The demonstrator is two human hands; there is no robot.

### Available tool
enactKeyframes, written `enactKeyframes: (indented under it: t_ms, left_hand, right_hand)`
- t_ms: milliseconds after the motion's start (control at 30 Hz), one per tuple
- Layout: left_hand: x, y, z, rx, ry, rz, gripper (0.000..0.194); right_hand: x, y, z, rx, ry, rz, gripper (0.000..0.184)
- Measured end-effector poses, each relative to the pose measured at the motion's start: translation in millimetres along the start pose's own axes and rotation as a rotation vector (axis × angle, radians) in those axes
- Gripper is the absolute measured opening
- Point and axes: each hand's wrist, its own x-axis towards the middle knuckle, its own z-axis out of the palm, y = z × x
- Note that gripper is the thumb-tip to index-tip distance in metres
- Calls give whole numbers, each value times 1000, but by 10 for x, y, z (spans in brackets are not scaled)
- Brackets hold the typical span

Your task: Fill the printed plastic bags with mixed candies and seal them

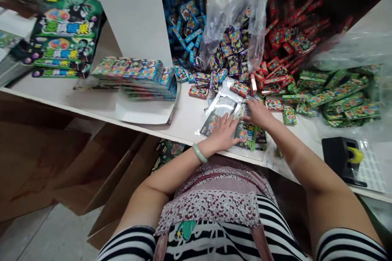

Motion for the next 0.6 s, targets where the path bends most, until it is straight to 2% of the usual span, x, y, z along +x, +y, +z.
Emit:
enactKeyframes:
  t_ms: [67, 167, 467, 533, 600]
  left_hand:
    - [64, 78, 73, 33, -58, -62, 77]
    - [86, 105, 71, 72, -104, -89, 78]
    - [142, 132, 8, 66, -161, -133, 89]
    - [145, 122, 22, 42, -149, -135, 93]
    - [141, 112, 43, -3, -86, -140, 97]
  right_hand:
    - [17, -6, 0, -37, -27, -26, 71]
    - [42, 31, -9, -46, -48, -43, 66]
    - [163, 101, -69, -38, -73, 14, 76]
    - [200, 110, -137, -39, -90, 39, 67]
    - [202, 132, -240, -18, -84, 56, 42]
